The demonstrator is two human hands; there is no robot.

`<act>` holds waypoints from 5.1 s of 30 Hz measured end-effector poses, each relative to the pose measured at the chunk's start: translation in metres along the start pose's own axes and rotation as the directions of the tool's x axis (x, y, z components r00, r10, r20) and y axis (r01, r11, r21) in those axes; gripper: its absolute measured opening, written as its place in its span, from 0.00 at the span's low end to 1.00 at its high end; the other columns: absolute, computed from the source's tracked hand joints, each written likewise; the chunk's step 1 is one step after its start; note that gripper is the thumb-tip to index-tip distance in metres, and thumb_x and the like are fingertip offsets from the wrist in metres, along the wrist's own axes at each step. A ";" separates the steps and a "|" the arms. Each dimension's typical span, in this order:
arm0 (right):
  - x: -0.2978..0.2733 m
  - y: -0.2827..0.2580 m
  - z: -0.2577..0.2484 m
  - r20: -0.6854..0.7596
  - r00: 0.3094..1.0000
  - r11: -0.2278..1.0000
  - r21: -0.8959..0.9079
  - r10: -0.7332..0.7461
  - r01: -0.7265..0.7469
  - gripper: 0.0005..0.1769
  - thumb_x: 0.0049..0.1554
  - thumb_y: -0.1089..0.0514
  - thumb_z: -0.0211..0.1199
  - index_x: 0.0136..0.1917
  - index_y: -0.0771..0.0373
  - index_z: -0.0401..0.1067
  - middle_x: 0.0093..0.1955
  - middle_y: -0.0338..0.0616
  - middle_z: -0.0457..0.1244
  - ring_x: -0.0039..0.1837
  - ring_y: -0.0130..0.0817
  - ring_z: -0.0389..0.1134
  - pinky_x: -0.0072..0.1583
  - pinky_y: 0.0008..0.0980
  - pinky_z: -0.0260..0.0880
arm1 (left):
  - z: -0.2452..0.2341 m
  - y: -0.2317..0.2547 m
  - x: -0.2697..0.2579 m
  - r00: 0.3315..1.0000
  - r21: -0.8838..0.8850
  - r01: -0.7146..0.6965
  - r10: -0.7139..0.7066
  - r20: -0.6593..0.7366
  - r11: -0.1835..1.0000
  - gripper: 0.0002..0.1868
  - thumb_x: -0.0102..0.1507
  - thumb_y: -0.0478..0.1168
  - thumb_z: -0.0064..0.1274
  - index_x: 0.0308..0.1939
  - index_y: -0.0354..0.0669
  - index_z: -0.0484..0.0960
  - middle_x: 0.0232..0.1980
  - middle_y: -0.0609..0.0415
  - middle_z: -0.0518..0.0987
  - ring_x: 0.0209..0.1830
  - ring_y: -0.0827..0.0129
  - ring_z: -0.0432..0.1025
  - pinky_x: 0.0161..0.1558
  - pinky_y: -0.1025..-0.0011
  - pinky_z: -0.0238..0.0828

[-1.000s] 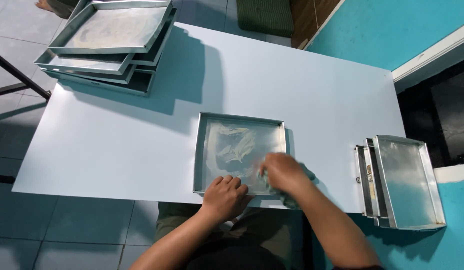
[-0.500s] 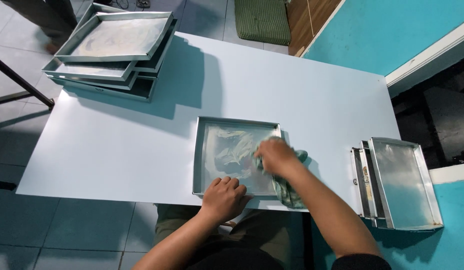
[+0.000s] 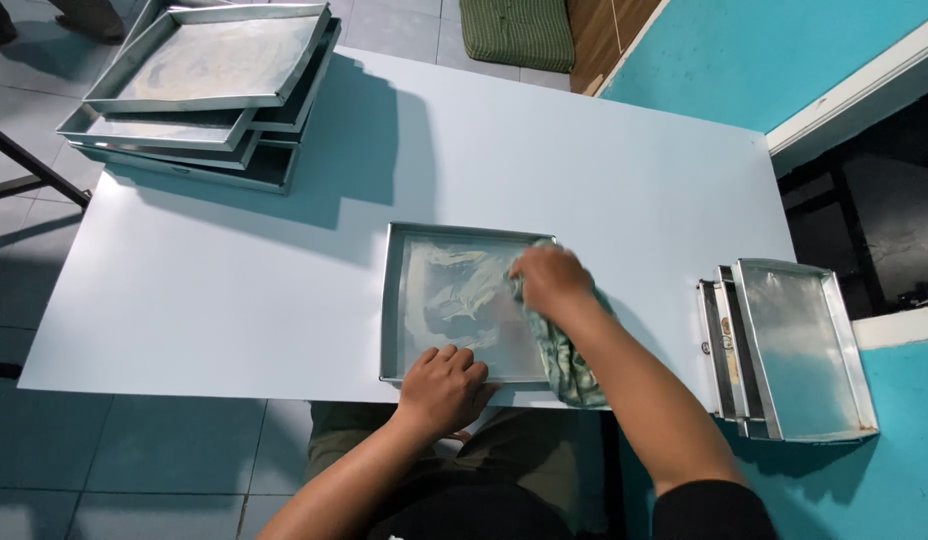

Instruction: The person wipes a rectangular metal tray with a cloth on a white table. They clean the inside surface and then flip the tray to wipe the outside surface. Stacks of similar trays are visible on the table.

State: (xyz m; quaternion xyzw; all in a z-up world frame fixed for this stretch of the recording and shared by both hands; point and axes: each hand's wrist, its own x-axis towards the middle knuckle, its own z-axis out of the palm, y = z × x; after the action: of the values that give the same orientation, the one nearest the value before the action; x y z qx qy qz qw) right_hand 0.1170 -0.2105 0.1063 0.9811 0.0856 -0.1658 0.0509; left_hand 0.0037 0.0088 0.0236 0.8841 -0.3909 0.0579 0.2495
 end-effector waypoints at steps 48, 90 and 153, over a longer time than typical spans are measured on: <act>-0.007 0.012 0.017 0.017 0.997 0.984 0.165 0.071 -0.072 0.15 0.55 0.63 0.57 0.44 0.46 0.82 0.51 0.46 0.71 0.60 0.51 0.72 0.60 0.53 0.74 | 0.018 -0.005 -0.002 1.000 0.050 -0.010 0.010 -0.013 0.999 0.13 0.65 0.52 0.55 0.32 0.51 0.79 0.31 0.58 0.72 0.31 0.60 0.70 0.33 0.68 0.62; -0.066 0.025 0.003 0.299 0.941 0.980 0.163 -0.160 0.115 0.52 0.48 0.35 0.72 0.81 0.42 0.55 0.82 0.36 0.50 0.84 0.43 0.45 0.77 0.48 0.50 | 0.017 0.006 -0.002 0.991 0.130 0.032 -0.014 -0.131 0.991 0.21 0.65 0.58 0.57 0.28 0.48 0.79 0.31 0.53 0.76 0.30 0.55 0.72 0.31 0.60 0.66; -0.024 -0.003 0.002 0.200 0.980 0.960 -0.269 -0.023 0.077 0.17 0.55 0.59 0.61 0.58 0.49 0.75 0.64 0.35 0.63 0.71 0.40 0.57 0.64 0.53 0.57 | 0.017 0.000 0.000 0.994 0.067 0.030 -0.023 -0.103 0.997 0.23 0.66 0.59 0.55 0.28 0.47 0.81 0.31 0.51 0.78 0.29 0.54 0.73 0.30 0.60 0.67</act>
State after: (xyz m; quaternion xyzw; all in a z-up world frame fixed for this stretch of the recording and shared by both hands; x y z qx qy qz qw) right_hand 0.0938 -0.2117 0.1119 0.9411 0.1273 -0.2486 0.1907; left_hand 0.0019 0.0004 0.0086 0.8931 -0.3637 0.1131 0.2394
